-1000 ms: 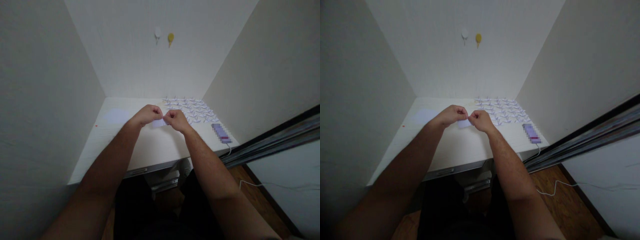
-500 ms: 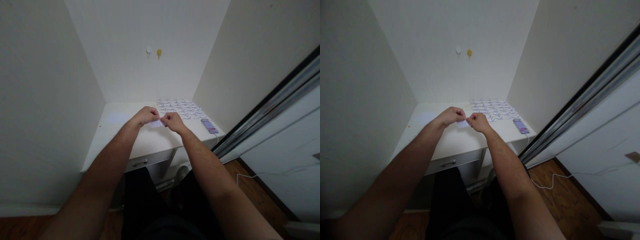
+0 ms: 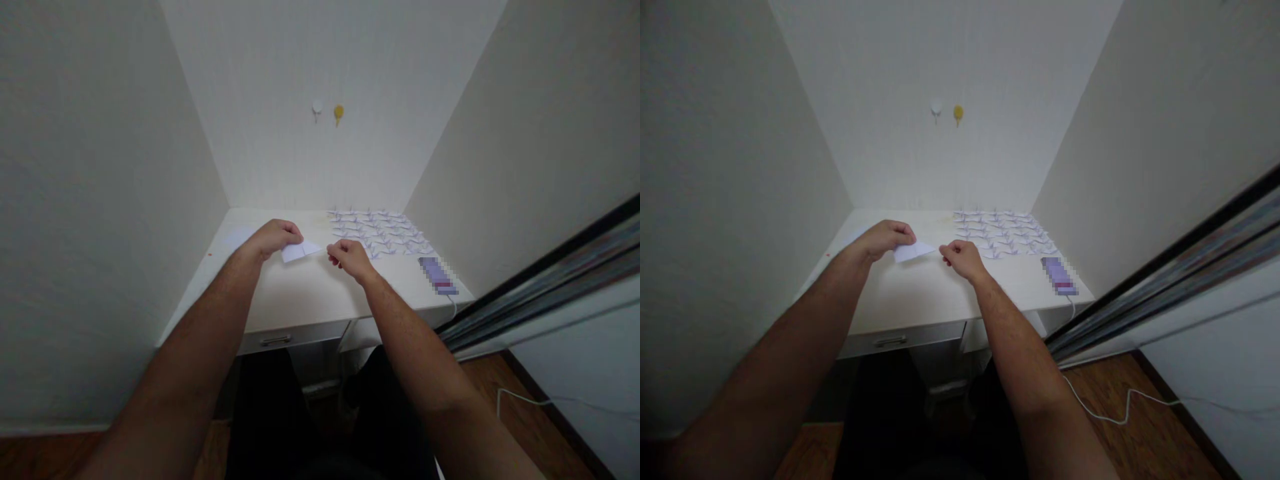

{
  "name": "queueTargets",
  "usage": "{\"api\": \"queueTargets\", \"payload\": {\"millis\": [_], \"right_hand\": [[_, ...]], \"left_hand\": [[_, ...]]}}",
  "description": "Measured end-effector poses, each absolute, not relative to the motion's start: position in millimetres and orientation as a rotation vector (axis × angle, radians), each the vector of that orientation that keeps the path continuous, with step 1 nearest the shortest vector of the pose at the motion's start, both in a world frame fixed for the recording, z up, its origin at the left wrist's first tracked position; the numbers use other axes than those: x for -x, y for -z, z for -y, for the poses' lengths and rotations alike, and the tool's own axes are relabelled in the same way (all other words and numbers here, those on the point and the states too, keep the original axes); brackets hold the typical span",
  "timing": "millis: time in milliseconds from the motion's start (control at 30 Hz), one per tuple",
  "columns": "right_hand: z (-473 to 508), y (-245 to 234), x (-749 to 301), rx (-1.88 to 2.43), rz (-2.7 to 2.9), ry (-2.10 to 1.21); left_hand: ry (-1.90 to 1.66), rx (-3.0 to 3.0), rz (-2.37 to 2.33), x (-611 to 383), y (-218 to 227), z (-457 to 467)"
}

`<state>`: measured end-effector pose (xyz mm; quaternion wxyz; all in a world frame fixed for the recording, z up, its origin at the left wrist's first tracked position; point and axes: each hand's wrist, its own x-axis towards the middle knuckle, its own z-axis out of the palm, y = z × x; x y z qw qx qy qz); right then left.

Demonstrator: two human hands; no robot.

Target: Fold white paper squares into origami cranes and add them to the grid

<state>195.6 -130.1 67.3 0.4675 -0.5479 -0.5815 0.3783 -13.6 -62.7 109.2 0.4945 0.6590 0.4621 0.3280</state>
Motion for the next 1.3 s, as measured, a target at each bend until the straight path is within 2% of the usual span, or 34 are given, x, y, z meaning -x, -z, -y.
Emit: {"api": "queueTargets", "payload": {"millis": [200, 467, 633, 833, 1033, 1167, 1300], "right_hand": [[81.7, -47.6, -172.2, 1.273, 1.489, -1.048], [50.2, -32.8, -144.8, 0.793, 1.16, -1.645], [44.1, -24.1, -145.8, 0.752, 1.017, -1.765], [46.1, -18.0, -145.0, 0.766, 1.012, -1.838], [47.8, -19.0, -147.5, 0.79, 1.11, -1.769], [44.8, -21.7, -152.9, 0.919, 1.144, -1.492], [40.5, -22.0, -157.4, 0.982, 1.038, -1.325]], "left_hand": [[-0.887, -1.474, -1.055, 7.1, -86.8, 43.3], [-1.135, -0.884, -0.725, 32.0, -52.0, 25.1], [-1.207, -1.005, -0.817, 25.0, -35.2, 20.8], [-1.222, -1.076, -0.799, 7.1, -39.8, 27.1], [-1.21, -1.096, -0.716, 11.5, -33.6, 26.9], [-1.272, -1.037, -0.688, 15.0, -32.4, 23.2], [-1.317, -0.994, -0.85, 14.3, -32.4, 19.5]]}}
